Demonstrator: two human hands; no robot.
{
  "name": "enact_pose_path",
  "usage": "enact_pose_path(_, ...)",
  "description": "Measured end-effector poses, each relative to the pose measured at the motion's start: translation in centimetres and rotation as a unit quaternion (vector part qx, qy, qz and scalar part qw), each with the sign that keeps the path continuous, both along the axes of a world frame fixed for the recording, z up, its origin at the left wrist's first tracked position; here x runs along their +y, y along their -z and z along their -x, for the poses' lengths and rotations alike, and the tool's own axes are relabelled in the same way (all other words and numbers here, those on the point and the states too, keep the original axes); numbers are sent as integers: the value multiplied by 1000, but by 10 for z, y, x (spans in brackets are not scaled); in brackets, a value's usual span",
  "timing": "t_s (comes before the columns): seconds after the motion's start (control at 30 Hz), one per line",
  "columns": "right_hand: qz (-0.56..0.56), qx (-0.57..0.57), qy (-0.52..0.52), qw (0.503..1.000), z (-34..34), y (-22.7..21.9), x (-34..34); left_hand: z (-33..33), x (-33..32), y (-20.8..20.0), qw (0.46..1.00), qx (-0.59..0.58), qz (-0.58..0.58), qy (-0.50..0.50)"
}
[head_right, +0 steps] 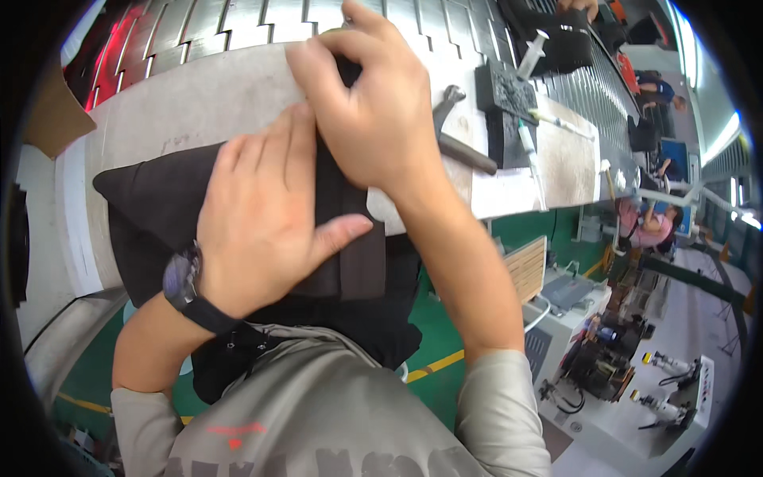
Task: The person assembles boots by aligning and pressing shoe soles onto boot uppers by hand, pressing the edges together, and placing the assembled boots onto a conveyor belt.
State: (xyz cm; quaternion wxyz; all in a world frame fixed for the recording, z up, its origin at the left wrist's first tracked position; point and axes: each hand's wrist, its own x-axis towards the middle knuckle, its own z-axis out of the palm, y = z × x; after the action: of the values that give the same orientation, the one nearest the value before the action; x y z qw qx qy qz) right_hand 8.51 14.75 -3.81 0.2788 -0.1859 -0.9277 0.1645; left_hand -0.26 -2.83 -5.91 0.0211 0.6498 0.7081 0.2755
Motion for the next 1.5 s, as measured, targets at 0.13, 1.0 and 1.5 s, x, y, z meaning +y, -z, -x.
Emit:
enact_pose_path(0.13,169,71,-8,983,0,2,-3,0,0,9,999,24,-20,-6)
enact_pose_path(1.0,404,216,19,889,-9,1,20,-6,3,4,999,27,-18,-37)
enact_pose_path(1.5,472,-44,86,876,-31,24,6,65,-111,-11,976,60,-208,-17)
